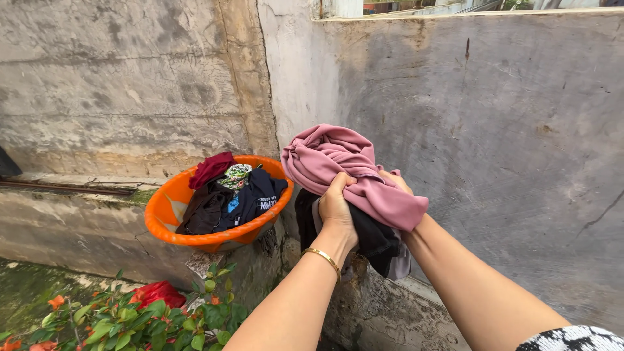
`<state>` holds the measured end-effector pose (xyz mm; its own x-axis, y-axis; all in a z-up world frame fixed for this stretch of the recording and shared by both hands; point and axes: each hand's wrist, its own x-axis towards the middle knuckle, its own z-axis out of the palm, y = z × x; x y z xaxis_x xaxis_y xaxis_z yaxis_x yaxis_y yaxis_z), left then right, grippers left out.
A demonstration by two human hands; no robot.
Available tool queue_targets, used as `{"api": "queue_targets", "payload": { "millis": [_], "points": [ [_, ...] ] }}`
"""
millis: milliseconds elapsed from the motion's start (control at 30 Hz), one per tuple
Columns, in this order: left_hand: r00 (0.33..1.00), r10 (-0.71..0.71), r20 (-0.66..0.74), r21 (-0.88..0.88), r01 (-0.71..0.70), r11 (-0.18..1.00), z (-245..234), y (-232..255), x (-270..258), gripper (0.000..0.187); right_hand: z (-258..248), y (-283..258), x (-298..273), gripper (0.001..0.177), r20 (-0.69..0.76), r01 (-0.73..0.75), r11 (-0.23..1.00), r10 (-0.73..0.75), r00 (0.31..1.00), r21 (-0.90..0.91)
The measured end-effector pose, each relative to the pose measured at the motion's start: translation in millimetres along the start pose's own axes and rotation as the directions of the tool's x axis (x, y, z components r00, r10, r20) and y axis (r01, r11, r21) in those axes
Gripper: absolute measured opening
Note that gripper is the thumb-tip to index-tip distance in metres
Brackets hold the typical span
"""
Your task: Hanging clothes from a laundry basket onto an outdoor drying rack.
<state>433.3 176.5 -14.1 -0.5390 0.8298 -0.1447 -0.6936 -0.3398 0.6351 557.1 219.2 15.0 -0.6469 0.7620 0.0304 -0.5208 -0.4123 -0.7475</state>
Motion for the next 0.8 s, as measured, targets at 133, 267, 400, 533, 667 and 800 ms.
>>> {"api": "queue_targets", "payload": {
  "millis": [133,267,400,533,667,800],
  "points": [
    [1.0,0.003,0.027,0.09,-0.005,0.996,0,-17,20,0.014,0,-10,-1,0.089,0.029,0.0,0.997,0.002,1.0,-0.071],
    [0.996,-0.005,0.094,0.216,-0.015,0.976,3,-32,30,0.016,-11,-22,14,0.087,0.059,-0.001,0.99,0.009,0.998,-0.141],
    [0.99,0.033,0.134,0.345,-0.078,0.935,12,-43,25,0.021,-58,5,29,0.084,0.044,-0.021,0.988,0.028,0.999,-0.152],
    [0.98,-0.018,0.201,0.342,-0.053,0.938,16,-46,24,0.019,-69,2,24,0.081,-0.007,-0.069,0.988,0.069,0.998,-0.14],
    [0.982,-0.038,0.184,0.361,-0.032,0.932,20,-50,18,0.019,-82,-3,14,0.078,-0.061,-0.115,0.986,0.109,0.992,-0.124],
    [0.975,-0.013,0.222,0.417,-0.083,0.905,11,-68,30,0.025,-90,3,0,0.074,-0.105,-0.165,0.981,0.154,0.982,-0.104]
  ]
}}
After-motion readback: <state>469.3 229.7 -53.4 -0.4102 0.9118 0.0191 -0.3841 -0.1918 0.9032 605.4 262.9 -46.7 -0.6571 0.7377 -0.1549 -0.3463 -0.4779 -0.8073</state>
